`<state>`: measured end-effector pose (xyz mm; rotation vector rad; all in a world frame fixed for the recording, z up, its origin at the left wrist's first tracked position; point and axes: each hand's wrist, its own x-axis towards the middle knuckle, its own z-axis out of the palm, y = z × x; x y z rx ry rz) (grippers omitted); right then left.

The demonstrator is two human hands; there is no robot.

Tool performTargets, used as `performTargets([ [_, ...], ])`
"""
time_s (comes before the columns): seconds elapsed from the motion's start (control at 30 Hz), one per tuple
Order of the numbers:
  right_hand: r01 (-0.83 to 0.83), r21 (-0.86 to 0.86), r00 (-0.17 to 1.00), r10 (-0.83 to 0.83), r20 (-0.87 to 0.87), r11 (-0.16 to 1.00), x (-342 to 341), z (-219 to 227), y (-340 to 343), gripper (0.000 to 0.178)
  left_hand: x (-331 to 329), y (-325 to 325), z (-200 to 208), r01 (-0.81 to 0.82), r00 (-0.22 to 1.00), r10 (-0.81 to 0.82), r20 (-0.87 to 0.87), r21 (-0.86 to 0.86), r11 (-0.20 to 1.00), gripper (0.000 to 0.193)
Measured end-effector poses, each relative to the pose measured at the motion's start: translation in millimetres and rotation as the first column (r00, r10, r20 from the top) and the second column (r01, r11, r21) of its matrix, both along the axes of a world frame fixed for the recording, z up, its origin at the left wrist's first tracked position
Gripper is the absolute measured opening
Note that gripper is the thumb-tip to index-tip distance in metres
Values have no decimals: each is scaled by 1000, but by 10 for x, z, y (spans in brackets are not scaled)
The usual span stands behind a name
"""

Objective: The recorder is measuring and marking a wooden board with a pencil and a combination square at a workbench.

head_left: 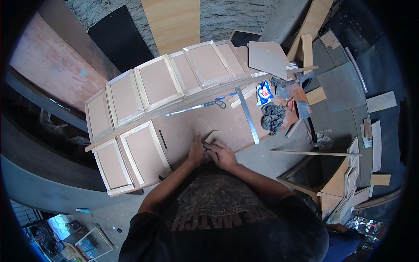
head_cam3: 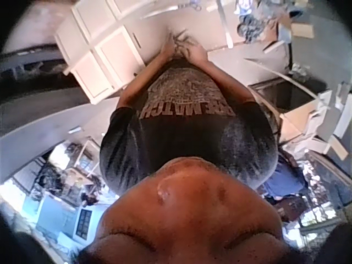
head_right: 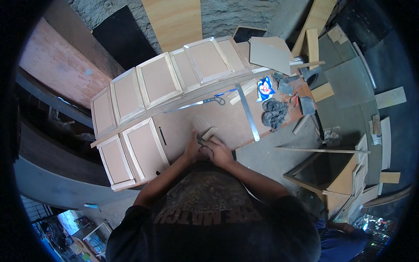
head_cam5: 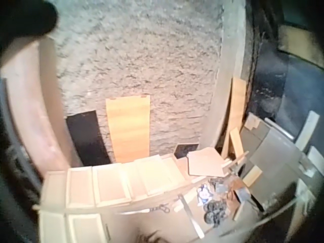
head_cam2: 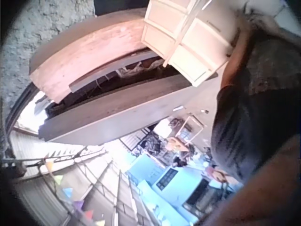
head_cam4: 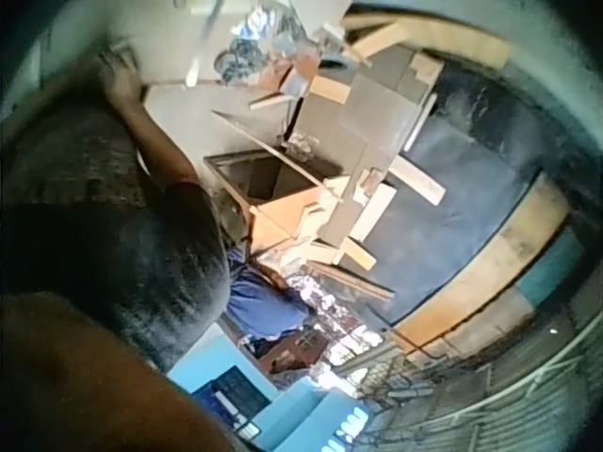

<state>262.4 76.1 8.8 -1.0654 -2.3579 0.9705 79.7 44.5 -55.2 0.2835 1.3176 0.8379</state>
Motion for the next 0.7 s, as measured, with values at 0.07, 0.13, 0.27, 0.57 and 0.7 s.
performTargets([
  [0.07,181,-21,981,-179,76,983,11,-7,10,31,-5,-17,8,15,1000,-15,-1,-20,1000,87],
  [0.13,376,-28,910,-363,199,926,46,-22,47,34,18,-22,52,1,999,-2,-37,-25,1000,87],
  [0.27,198,-64,971,-188,146,978,138,-66,111,34,17,6,176,21,999,-22,-45,-36,999,85],
  [0.57,164,-19,985,-163,60,986,92,-25,29,33,69,11,184,-37,994,47,-100,100,994,80],
  [0.7,148,-3,985,-147,95,989,65,23,47,31,28,2,100,48,996,-48,-75,-8,999,83],
])
